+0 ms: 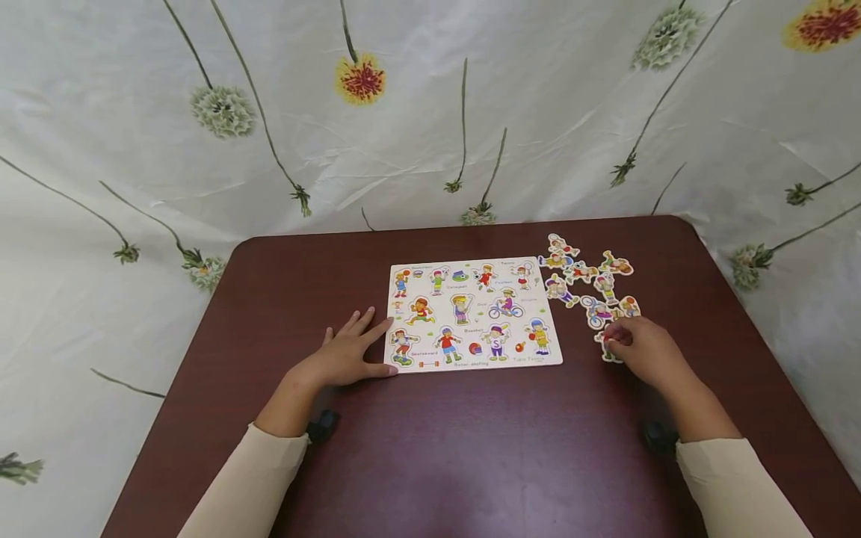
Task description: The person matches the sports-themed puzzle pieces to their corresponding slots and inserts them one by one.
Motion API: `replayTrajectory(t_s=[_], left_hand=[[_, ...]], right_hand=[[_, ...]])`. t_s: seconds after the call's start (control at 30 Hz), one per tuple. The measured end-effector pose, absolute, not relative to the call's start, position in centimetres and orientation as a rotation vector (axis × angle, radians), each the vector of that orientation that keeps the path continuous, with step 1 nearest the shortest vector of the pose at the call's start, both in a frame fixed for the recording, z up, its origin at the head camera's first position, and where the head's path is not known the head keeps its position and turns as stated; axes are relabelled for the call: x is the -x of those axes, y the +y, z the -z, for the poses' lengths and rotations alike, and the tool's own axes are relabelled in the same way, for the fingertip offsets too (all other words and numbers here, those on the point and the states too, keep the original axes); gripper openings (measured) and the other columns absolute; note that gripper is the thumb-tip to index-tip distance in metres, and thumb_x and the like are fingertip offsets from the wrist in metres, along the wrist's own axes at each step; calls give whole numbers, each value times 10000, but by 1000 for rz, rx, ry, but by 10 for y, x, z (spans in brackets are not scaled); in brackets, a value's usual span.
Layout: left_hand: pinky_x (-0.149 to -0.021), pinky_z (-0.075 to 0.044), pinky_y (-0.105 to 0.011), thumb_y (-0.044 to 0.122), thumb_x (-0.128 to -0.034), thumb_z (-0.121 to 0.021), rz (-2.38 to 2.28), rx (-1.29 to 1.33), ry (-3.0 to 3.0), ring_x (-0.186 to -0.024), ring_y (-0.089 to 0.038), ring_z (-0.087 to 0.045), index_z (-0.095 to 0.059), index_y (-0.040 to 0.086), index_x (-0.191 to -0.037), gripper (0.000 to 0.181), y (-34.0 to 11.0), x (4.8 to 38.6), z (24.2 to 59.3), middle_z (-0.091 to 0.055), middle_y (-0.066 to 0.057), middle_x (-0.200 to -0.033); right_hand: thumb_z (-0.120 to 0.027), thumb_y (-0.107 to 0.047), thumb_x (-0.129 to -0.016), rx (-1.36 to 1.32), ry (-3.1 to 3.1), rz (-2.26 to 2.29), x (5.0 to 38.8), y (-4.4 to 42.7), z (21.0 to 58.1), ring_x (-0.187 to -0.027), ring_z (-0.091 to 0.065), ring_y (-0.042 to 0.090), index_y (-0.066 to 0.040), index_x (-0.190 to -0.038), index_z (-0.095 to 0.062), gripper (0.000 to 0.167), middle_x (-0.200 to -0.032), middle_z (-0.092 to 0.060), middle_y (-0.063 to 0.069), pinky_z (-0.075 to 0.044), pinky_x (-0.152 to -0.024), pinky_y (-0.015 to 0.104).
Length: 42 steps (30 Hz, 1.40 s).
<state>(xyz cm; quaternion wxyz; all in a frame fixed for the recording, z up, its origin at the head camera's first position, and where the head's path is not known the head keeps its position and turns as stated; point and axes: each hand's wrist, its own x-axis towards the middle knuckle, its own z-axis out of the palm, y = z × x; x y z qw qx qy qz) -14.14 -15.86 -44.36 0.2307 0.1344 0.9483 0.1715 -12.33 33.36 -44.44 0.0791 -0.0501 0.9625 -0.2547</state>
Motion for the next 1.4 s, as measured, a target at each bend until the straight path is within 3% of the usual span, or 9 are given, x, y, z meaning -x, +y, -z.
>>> replayTrajectory(t_s=[0.27,0.5,0.77,1.4], left_hand=[[-1175,-18,-760,593,-879,-704,-478,-366,2603,-1594,-364,5,-212,330,-1625,932,-158,141,444,-18,-110,-1723],[-1172,-13,-763,589,-878,-707,-487,-362,2603,-1594,-368,3,-215,325,-1625,933,-158,141,442,-21,-116,-1723],[-1175,-12,-759,594,-882,-700,-478,-361,2602,-1594,-364,6,-205,332,-1626,932,-158,141,443,-8,-107,-1723],[-1173,-11,-762,604,-881,-696,-483,-366,2607,-1593,-366,4,-209,332,-1625,930,-159,140,443,-18,-113,-1722]], right_hand=[[-682,-77,-935,144,2864,755,124,333,443,-809,-665,242,17,-985,-701,108,-919,-702,173,-477,-645,326],[-706,-71,-909,248,2922,796,126,315,437,-766,-625,108,-10,-975,-721,91,-882,-715,113,-469,-635,279],[-717,-43,-896,436,2926,857,133,264,435,-791,-606,145,-45,-954,-728,59,-877,-675,70,-477,-668,280],[-740,-65,-885,836,2753,855,155,128,444,-796,-571,97,-83,-916,-710,46,-871,-623,7,-493,-739,276]])
